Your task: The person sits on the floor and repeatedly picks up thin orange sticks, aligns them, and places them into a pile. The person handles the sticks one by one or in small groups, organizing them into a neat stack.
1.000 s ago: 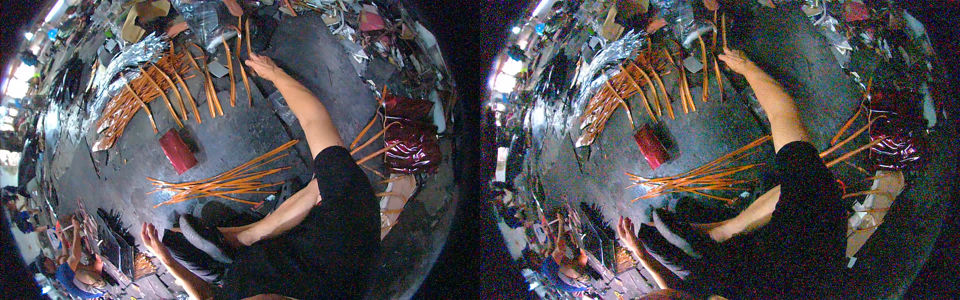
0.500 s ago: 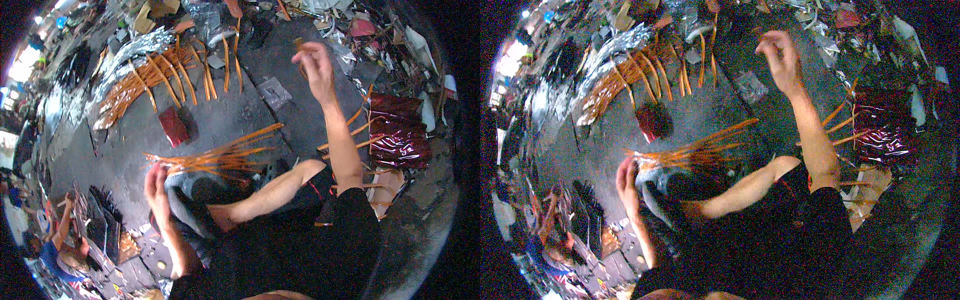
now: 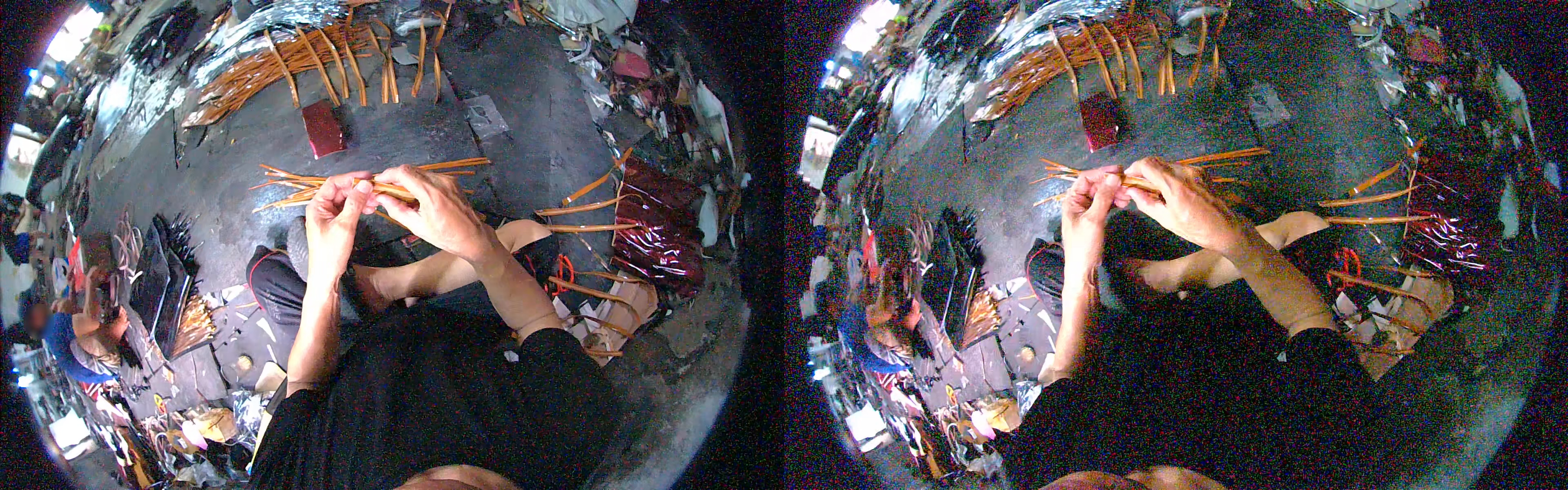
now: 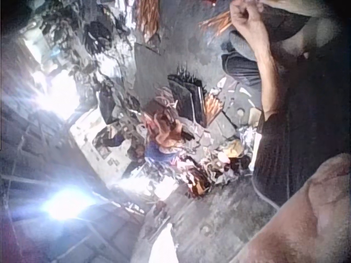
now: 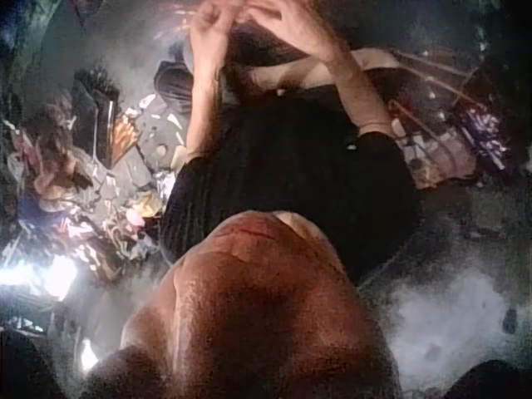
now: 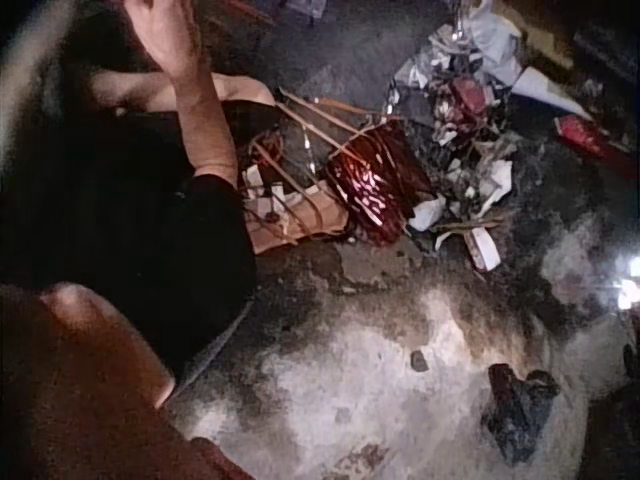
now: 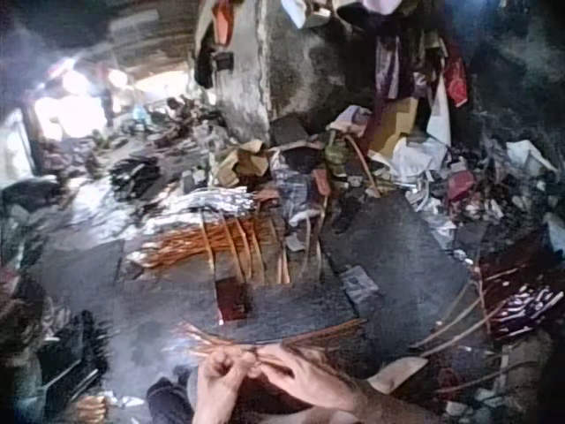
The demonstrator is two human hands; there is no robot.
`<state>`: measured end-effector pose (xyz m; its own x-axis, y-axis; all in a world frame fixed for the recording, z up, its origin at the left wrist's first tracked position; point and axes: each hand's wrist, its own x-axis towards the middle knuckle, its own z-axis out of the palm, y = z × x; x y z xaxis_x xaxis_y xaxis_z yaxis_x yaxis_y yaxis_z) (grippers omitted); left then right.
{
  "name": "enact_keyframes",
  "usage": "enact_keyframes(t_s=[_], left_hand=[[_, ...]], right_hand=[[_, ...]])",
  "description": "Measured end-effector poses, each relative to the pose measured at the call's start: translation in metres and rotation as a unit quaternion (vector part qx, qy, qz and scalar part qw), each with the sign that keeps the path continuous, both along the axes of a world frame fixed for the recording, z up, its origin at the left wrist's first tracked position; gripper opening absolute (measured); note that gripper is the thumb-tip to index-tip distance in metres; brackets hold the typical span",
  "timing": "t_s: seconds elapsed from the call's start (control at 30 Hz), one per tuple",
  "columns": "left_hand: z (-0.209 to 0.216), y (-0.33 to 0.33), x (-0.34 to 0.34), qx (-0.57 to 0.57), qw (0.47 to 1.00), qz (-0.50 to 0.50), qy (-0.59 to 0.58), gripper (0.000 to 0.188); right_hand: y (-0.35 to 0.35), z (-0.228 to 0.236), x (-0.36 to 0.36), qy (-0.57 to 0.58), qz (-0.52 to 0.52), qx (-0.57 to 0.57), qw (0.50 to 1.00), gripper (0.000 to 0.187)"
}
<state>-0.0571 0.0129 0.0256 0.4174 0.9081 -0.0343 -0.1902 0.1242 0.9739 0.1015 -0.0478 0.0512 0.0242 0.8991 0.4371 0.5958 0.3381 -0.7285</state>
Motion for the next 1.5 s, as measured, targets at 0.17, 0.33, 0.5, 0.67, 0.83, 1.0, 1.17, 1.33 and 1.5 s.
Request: enact_keyframes(t_s=[0.17, 0.33, 0.5, 0.67, 0.83, 1.0, 1.17, 1.33, 1.5], left_hand=[[-0.004, 0.001, -0.027, 0.024, 0.997, -0.027, -0.065, 0.022], [-0.015, 0.002, -0.026, 0.113, 0.991, 0.022, -0.065, 0.017], [-0.017, 0.000, -0.025, 0.123, 0.986, 0.098, -0.052, 0.012], [-0.015, 0.015, -0.043, 0.140, 0.977, 0.156, -0.047, 0.012], [-0.019, 0.029, -0.061, 0.123, 0.972, 0.195, -0.046, 0.012], [-0.027, 0.053, -0.097, 0.106, 0.959, 0.234, -0.123, 0.012], [-0.032, 0.073, -0.129, 0.099, 0.958, 0.217, -0.157, 0.015], [-0.032, 0.085, -0.157, 0.112, 0.950, 0.253, -0.143, 0.018], [-0.042, 0.100, -0.181, 0.114, 0.950, 0.263, -0.127, 0.021]], right_hand=[[0.002, 0.007, -0.014, 0.005, 0.015, 0.030, 0.999, 0.022], [0.010, 0.003, -0.029, 0.009, 0.001, 0.036, 0.999, 0.021], [0.012, -0.003, -0.032, -0.024, 0.007, 0.058, 0.998, 0.021], [0.008, -0.008, -0.018, -0.050, 0.011, 0.081, 0.995, 0.023], [0.002, -0.010, -0.004, -0.058, 0.001, 0.081, 0.995, 0.023], [-0.007, -0.012, 0.009, -0.061, 0.010, 0.070, 0.996, 0.022], [-0.016, -0.012, 0.020, -0.061, -0.004, 0.051, 0.997, 0.022], [-0.025, -0.013, 0.031, -0.083, -0.021, 0.072, 0.994, 0.022], [-0.035, -0.014, 0.035, -0.084, -0.002, 0.042, 0.996, 0.021]])
